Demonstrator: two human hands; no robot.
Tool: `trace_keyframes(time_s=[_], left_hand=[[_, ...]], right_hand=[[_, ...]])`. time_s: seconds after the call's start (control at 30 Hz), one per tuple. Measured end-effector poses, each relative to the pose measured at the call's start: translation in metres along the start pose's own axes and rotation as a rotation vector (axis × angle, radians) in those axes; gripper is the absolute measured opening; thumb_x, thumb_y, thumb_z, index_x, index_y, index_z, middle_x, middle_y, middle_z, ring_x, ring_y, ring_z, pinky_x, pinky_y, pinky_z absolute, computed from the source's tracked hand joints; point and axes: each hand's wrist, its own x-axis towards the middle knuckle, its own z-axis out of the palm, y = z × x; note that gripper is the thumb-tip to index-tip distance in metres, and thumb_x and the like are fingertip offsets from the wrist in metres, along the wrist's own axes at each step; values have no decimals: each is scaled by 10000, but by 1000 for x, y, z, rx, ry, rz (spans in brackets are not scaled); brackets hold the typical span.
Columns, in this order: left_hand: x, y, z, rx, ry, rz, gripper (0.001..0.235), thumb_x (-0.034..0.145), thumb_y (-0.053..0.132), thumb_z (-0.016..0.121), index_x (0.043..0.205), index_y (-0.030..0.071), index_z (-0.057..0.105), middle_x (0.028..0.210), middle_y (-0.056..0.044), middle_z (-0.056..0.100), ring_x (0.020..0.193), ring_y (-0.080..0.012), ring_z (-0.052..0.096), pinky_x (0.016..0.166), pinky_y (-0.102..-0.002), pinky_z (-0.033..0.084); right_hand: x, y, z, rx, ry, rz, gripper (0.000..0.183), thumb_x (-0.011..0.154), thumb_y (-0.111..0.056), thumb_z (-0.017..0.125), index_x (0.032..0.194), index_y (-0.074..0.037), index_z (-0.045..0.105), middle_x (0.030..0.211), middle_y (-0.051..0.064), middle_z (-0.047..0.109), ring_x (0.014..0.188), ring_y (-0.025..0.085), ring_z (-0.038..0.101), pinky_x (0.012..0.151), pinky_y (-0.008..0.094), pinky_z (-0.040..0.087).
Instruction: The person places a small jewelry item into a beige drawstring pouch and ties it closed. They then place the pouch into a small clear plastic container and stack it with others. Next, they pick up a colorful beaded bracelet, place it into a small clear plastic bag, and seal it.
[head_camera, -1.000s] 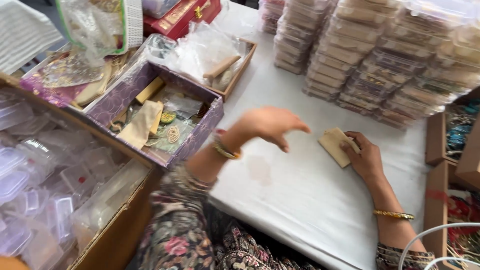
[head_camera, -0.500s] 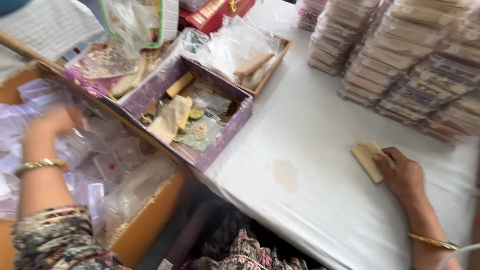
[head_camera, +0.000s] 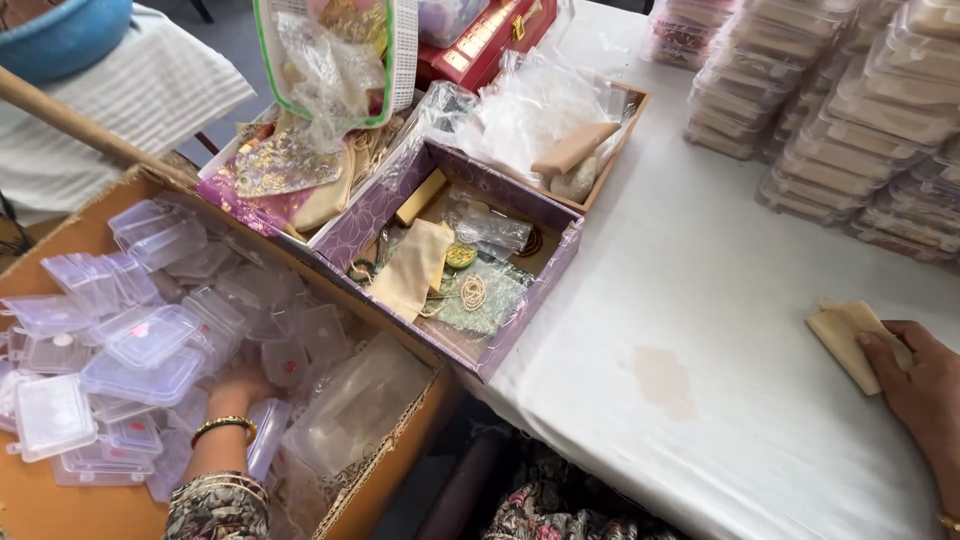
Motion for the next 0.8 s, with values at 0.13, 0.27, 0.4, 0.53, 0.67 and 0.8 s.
trace_keyframes(time_s=[0.13, 0.27, 0.4, 0.53, 0.67, 0.8], left_hand=[[45, -26, 24, -72, 116, 109, 1421, 545, 520, 1000, 1664, 248, 169, 1659, -82, 347, 1512, -387, 353, 1206, -507, 369], [81, -71, 50, -234, 217, 240, 761, 724, 561, 849, 1330, 148, 644, 1311, -117, 693, 1211, -315, 657, 1038, -428, 529], [47, -107, 52, -349, 294, 194, 603, 787, 620, 763, 1154, 144, 816, 1155, -86, 811, 1091, -269, 762, 981, -414, 595], [-49, -89, 24, 110, 380, 29, 464, 810, 603, 774, 1182, 326, 795, 1425, 8, 630, 1397, -221, 480, 1178, -463, 436], [-59, -102, 37, -31, 655, -236, 760, 733, 460, 873, 1403, 259, 577, 1554, -151, 440, 1431, -345, 329, 1110, -602, 388], [10, -141, 71, -525, 477, -177, 1100, 628, 471, 896, 1594, 228, 429, 1510, -286, 464, 1372, -499, 402, 1117, -582, 349]], right_hand=[[-5, -15, -14, -80, 35, -23, 412, 1125, -419, 678, 1307, -52, 722, 840, 178, 757, 704, 271, 743, 682, 374, 600], [-1, -11, -19, -148, 67, -105, 419, 1077, -449, 660, 1289, -93, 727, 892, 162, 763, 807, 302, 741, 768, 417, 586], [-4, -12, -20, -113, 38, -120, 410, 1067, -456, 638, 1260, -105, 724, 910, 141, 771, 823, 295, 745, 781, 417, 583], [-5, -17, -25, -98, 17, -105, 411, 1067, -453, 640, 1262, -102, 724, 904, 146, 770, 840, 304, 744, 774, 417, 583], [-4, -16, -25, -72, 12, -121, 414, 1062, -445, 646, 1276, -99, 723, 908, 149, 770, 844, 305, 741, 779, 414, 581], [-5, -11, -23, -62, 14, -138, 405, 1068, -431, 670, 1274, -87, 724, 917, 152, 768, 818, 287, 741, 794, 403, 582]])
